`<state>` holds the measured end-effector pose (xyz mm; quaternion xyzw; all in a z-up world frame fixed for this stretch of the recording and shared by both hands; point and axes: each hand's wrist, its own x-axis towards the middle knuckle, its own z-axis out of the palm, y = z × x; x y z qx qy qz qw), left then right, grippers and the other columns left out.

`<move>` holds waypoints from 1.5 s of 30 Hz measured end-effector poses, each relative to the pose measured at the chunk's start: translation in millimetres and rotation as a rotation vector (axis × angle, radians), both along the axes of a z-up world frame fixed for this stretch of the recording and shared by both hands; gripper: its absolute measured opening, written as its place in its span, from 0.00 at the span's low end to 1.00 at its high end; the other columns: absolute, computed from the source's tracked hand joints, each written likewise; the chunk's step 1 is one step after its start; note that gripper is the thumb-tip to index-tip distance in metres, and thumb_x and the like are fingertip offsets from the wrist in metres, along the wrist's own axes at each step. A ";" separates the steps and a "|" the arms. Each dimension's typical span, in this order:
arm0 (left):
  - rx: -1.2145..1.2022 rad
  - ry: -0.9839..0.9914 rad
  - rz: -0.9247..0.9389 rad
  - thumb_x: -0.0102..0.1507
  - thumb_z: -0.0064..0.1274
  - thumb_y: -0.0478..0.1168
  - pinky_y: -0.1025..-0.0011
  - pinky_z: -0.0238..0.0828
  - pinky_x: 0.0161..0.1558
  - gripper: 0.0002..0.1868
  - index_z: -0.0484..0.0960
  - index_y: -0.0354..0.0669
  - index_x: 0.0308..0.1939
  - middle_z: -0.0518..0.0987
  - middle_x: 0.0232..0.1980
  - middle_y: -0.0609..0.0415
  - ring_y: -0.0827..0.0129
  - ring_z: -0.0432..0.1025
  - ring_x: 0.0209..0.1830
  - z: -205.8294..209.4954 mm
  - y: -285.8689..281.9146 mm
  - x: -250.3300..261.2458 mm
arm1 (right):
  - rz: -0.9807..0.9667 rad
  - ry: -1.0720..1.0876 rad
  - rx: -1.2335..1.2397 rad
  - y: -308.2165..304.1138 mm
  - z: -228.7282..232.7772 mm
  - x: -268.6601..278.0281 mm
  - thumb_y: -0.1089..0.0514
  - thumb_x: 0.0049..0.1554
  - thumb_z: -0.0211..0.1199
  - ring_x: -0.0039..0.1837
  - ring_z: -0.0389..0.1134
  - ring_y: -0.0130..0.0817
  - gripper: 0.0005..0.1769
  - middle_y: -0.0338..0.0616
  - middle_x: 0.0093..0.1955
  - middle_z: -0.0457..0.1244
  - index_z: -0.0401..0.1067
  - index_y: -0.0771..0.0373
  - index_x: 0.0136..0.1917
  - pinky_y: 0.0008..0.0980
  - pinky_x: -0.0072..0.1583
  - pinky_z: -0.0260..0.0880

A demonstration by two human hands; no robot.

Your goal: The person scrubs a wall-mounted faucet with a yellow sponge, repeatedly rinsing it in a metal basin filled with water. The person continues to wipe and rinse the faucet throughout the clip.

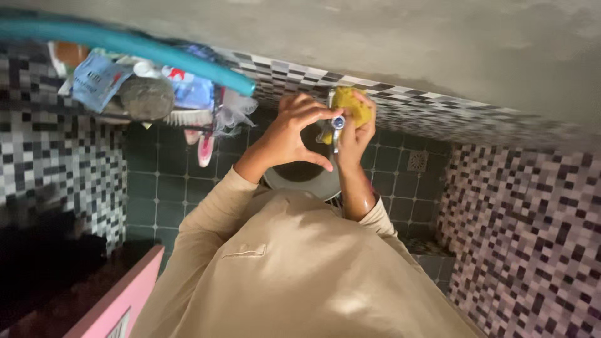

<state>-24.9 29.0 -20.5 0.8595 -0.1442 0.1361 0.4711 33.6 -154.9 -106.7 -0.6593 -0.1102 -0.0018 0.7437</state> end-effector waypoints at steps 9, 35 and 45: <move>-0.228 -0.007 0.013 0.64 0.62 0.58 0.58 0.58 0.72 0.36 0.72 0.51 0.72 0.65 0.77 0.51 0.56 0.63 0.73 -14.4 18.4 -18.3 | -0.020 -0.081 -0.117 -22.5 -17.9 -38.8 0.63 0.63 0.55 0.66 0.64 0.32 0.16 0.47 0.63 0.63 0.66 0.68 0.63 0.34 0.70 0.64; -0.361 -0.042 0.112 0.70 0.55 0.41 0.57 0.63 0.73 0.20 0.76 0.44 0.66 0.69 0.73 0.48 0.53 0.66 0.73 -32.0 22.0 -66.2 | 0.661 0.446 0.193 -58.7 -124.7 26.6 0.58 0.72 0.62 0.51 0.70 0.40 0.14 0.55 0.53 0.68 0.74 0.74 0.60 0.39 0.53 0.72; -0.310 -0.034 0.167 0.70 0.55 0.42 0.59 0.68 0.67 0.19 0.77 0.45 0.64 0.76 0.66 0.50 0.58 0.71 0.67 -30.3 28.0 -61.9 | 0.700 0.675 0.821 1.3 -137.4 12.7 0.50 0.61 0.65 0.60 0.69 0.36 0.16 0.44 0.57 0.67 0.72 0.61 0.56 0.36 0.61 0.72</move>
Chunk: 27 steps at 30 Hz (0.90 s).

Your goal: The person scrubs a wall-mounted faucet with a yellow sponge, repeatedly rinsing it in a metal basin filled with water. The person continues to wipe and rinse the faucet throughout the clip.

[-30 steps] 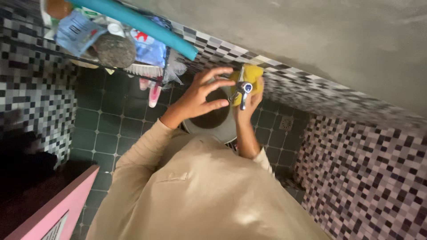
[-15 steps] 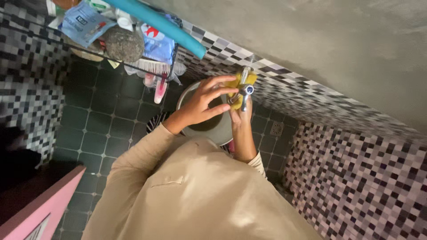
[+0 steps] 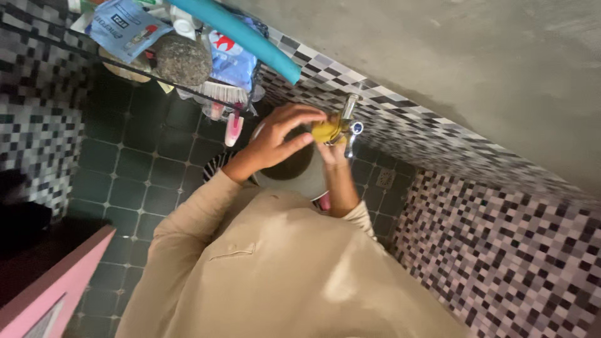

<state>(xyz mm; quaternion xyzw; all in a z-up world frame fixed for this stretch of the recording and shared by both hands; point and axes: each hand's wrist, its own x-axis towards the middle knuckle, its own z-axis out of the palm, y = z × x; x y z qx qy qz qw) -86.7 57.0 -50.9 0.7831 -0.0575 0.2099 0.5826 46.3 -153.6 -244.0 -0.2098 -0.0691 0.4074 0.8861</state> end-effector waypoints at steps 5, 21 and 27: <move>0.083 -0.002 0.004 0.69 0.55 0.43 0.59 0.66 0.66 0.20 0.76 0.45 0.65 0.77 0.65 0.51 0.57 0.72 0.63 7.8 7.5 -5.3 | 0.262 -0.753 -0.872 -83.2 79.0 63.6 0.71 0.48 0.59 0.47 0.71 0.35 0.20 0.49 0.49 0.70 0.78 0.69 0.55 0.35 0.48 0.73; -0.162 -0.055 0.097 0.70 0.52 0.36 0.61 0.68 0.65 0.13 0.77 0.40 0.59 0.76 0.59 0.47 0.55 0.72 0.62 -5.7 -51.2 42.5 | -0.542 -1.066 -1.147 -52.4 149.5 -16.3 0.71 0.54 0.62 0.61 0.69 0.38 0.18 0.55 0.59 0.69 0.74 0.75 0.59 0.35 0.66 0.66; -0.037 -0.038 0.058 0.66 0.53 0.33 0.58 0.67 0.65 0.12 0.80 0.40 0.53 0.79 0.59 0.49 0.54 0.72 0.63 -28.4 -49.9 57.7 | -0.601 -1.321 -0.954 -67.9 215.1 -1.3 0.64 0.46 0.63 0.65 0.71 0.49 0.22 0.51 0.61 0.69 0.74 0.69 0.56 0.53 0.79 0.57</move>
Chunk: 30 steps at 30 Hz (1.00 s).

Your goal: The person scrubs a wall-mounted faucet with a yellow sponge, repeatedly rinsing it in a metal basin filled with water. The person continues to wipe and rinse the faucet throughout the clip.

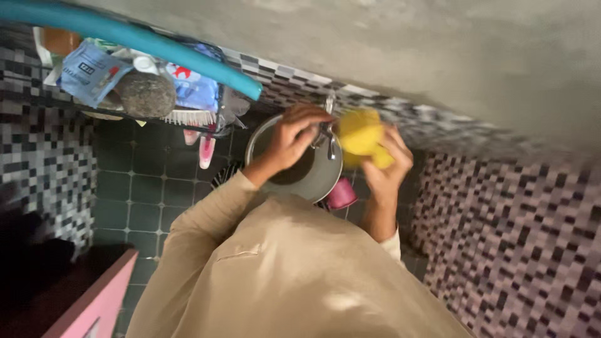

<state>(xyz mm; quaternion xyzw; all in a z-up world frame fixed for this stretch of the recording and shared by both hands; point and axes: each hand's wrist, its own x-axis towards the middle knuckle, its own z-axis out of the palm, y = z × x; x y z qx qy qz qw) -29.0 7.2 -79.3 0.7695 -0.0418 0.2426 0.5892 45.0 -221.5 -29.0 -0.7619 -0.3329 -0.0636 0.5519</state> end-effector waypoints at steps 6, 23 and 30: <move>0.186 0.086 -0.042 0.56 0.62 0.35 0.59 0.61 0.58 0.21 0.83 0.43 0.55 0.82 0.54 0.52 0.58 0.69 0.54 -2.3 6.5 7.7 | 0.167 -0.074 -0.280 56.2 20.2 -16.5 0.58 0.52 0.68 0.69 0.63 0.57 0.16 0.52 0.64 0.67 0.78 0.62 0.54 0.49 0.69 0.65; 0.152 0.092 -0.003 0.57 0.50 0.25 0.67 0.70 0.57 0.20 0.86 0.39 0.51 0.85 0.51 0.52 0.61 0.74 0.49 36.2 0.4 13.5 | 0.027 0.349 0.349 9.4 -83.2 -20.2 0.67 0.56 0.59 0.60 0.67 0.37 0.10 0.49 0.55 0.66 0.73 0.68 0.52 0.36 0.63 0.67; -0.062 0.274 0.071 0.67 0.52 0.29 0.75 0.61 0.43 0.11 0.81 0.38 0.53 0.77 0.57 0.50 0.72 0.64 0.39 44.0 -31.0 10.7 | -0.204 0.304 0.323 40.0 -74.7 7.4 0.70 0.58 0.57 0.55 0.66 0.38 0.14 0.48 0.52 0.65 0.75 0.71 0.57 0.35 0.58 0.66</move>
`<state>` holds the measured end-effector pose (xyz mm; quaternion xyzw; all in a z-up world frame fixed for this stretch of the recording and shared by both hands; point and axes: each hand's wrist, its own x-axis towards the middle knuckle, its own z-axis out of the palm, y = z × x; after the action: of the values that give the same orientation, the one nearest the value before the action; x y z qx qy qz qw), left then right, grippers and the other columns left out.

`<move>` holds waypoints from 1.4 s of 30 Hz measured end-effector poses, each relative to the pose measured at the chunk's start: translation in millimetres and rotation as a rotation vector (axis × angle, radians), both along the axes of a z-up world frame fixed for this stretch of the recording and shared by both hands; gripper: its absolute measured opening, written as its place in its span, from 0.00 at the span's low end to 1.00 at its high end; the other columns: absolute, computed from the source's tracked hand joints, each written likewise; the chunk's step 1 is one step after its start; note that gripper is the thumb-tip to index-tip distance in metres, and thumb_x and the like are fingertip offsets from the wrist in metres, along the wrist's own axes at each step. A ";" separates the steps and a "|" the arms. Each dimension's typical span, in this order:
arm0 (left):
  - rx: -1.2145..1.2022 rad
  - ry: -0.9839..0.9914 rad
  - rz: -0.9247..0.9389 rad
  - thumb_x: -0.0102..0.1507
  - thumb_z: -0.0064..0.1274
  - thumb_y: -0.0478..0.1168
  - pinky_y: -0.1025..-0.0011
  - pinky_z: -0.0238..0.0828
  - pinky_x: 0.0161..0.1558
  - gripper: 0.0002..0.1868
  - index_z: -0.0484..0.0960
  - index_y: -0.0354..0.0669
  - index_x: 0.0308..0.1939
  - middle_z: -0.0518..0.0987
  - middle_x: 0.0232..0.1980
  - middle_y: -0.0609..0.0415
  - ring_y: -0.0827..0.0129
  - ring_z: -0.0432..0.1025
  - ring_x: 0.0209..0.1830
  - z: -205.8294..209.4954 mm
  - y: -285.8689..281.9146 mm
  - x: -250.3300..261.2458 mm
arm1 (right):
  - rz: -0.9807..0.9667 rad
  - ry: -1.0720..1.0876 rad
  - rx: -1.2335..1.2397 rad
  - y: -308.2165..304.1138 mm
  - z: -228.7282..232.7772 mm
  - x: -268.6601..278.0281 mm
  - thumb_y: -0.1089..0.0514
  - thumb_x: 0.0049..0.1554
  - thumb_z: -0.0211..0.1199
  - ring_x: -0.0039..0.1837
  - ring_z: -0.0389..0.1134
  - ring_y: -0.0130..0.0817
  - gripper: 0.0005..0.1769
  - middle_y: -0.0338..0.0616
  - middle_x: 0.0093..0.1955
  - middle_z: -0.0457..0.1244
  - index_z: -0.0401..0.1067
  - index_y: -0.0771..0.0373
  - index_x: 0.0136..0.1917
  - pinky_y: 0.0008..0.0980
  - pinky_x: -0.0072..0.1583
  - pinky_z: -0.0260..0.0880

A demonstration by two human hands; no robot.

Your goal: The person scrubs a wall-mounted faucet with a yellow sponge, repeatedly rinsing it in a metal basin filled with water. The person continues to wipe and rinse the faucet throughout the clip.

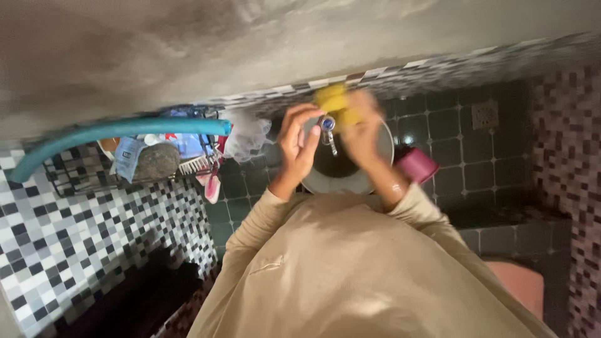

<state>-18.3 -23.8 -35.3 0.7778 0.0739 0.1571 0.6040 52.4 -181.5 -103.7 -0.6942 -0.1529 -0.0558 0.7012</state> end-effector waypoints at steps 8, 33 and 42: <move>-0.268 -0.211 0.041 0.70 0.49 0.28 0.77 0.68 0.52 0.10 0.85 0.32 0.51 0.76 0.52 0.53 0.73 0.71 0.47 -43.1 -12.5 -0.1 | 0.264 0.059 0.019 -30.7 -18.7 -46.5 0.71 0.50 0.64 0.52 0.66 0.37 0.13 0.47 0.48 0.65 0.76 0.68 0.50 0.32 0.54 0.65; -0.188 -0.048 0.025 0.66 0.48 0.21 0.81 0.61 0.39 0.12 0.86 0.29 0.48 0.81 0.48 0.48 0.75 0.68 0.37 -32.5 3.6 5.4 | 0.088 -0.004 0.010 -9.4 -39.1 -32.9 0.71 0.55 0.62 0.60 0.68 0.41 0.12 0.57 0.57 0.66 0.72 0.73 0.53 0.37 0.62 0.68; -0.330 -0.129 -0.083 0.72 0.46 0.26 0.73 0.75 0.55 0.10 0.83 0.29 0.53 0.80 0.53 0.49 0.69 0.76 0.51 -28.3 10.8 3.7 | -0.033 -0.003 0.133 21.6 -36.6 -1.3 0.68 0.56 0.56 0.55 0.65 0.32 0.13 0.47 0.51 0.65 0.70 0.72 0.54 0.34 0.59 0.67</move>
<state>-14.6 -13.0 -63.6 0.6587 0.0275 0.1674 0.7330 51.1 -159.8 -140.3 -0.6483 -0.1386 -0.0785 0.7445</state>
